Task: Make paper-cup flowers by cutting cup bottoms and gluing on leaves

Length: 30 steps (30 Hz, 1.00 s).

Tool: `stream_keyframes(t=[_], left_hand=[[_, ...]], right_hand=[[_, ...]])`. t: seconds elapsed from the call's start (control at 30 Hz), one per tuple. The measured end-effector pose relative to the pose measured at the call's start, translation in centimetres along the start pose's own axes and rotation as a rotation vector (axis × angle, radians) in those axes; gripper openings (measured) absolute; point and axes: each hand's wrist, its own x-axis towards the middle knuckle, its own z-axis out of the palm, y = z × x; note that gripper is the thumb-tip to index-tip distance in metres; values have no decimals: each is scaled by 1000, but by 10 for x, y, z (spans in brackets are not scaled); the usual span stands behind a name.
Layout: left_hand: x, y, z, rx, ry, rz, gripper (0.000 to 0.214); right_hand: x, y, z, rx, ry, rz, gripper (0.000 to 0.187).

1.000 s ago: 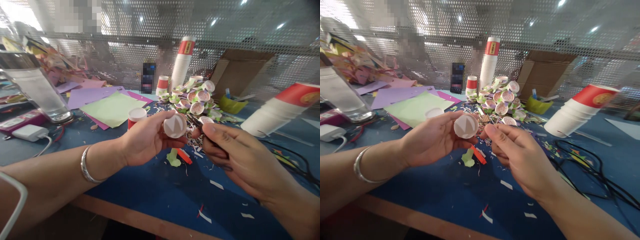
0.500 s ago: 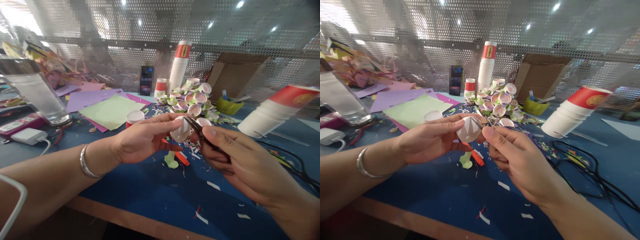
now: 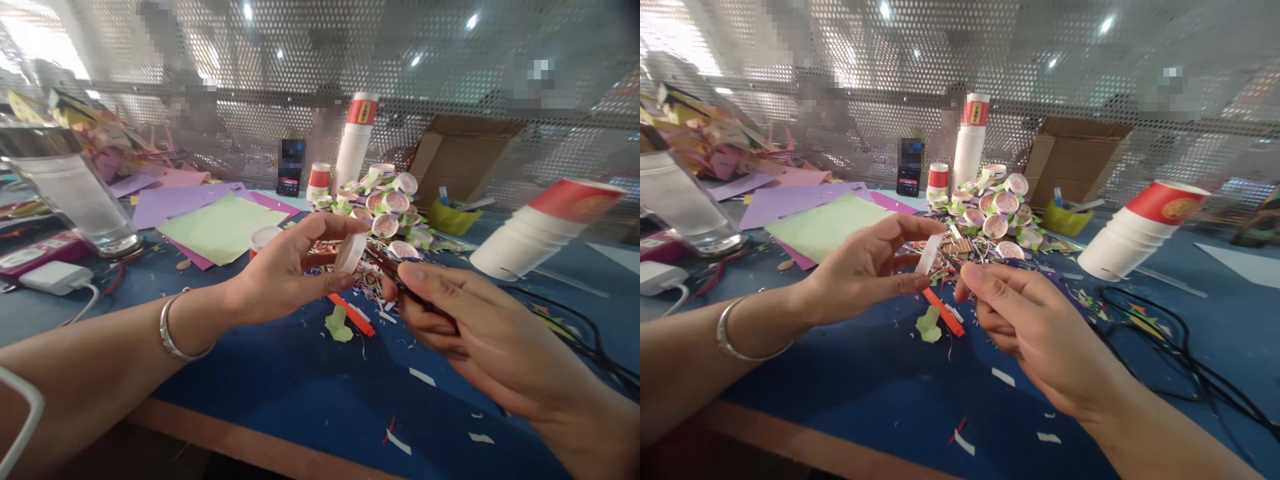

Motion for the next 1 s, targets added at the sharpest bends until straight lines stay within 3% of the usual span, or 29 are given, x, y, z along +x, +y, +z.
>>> stream_keyframes(t=[0.2, 0.83, 0.93, 1.0], left_hand=[[-1, -2, -1, 178, 10, 70, 46], [-2, 7, -11, 433, -82, 254, 55], [-1, 8, -10, 341, -65, 167, 52], [-1, 10, -8, 180, -47, 8, 50]], right_hand=[[1, -1, 1, -28, 6, 22, 39], [0, -4, 2, -146, -12, 31, 50], [0, -4, -1, -128, -7, 36, 49], [0, -4, -4, -106, -4, 36, 48]])
